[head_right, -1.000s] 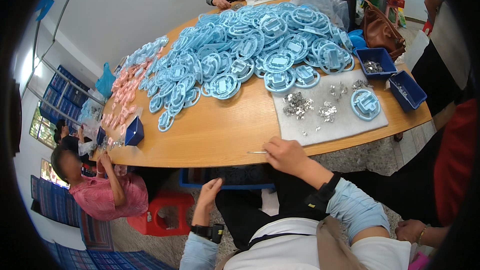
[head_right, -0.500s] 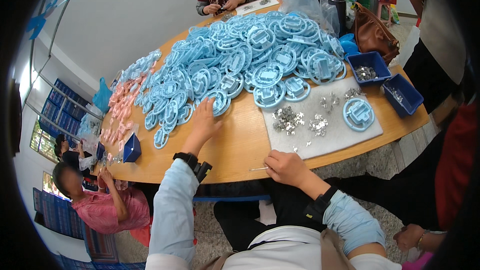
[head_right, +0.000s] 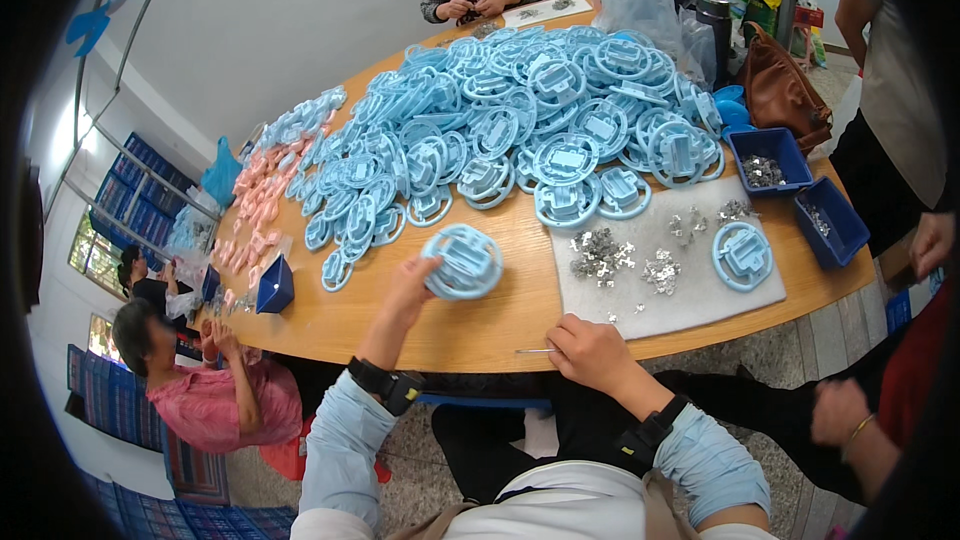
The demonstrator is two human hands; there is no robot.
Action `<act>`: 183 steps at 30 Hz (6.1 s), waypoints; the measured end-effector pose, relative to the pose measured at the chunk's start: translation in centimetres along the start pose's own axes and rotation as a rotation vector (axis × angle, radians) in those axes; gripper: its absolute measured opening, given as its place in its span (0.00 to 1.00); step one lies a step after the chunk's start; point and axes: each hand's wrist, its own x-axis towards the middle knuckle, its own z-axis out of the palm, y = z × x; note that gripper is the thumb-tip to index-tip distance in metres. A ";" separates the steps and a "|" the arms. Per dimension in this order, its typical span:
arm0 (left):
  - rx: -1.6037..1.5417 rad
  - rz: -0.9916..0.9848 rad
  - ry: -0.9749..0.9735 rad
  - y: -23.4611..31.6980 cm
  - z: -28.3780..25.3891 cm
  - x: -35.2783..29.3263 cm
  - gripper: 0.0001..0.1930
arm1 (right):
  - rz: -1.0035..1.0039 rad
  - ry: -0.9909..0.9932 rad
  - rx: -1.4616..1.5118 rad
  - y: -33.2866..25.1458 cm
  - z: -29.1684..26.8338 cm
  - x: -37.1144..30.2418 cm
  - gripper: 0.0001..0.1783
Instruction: Assemble small plastic pieces into circular frames at a manufacturing workstation.
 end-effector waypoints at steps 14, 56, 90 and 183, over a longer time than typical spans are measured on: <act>1.026 0.625 0.214 1.3 -3.8 9.7 0.33 | -0.031 -0.027 -0.038 -0.1 0.1 -0.1 0.07; 1.250 0.551 -0.046 6.0 13.8 20.0 0.39 | 0.004 -0.093 -0.031 -0.2 -0.1 -0.2 0.10; 1.012 0.772 -0.228 5.0 6.9 8.7 0.38 | 0.001 -0.063 -0.067 0.7 -0.7 0.1 0.07; -0.723 -0.209 -0.197 -6.3 10.3 -10.6 0.17 | 0.538 0.134 -0.175 7.5 -5.8 0.9 0.07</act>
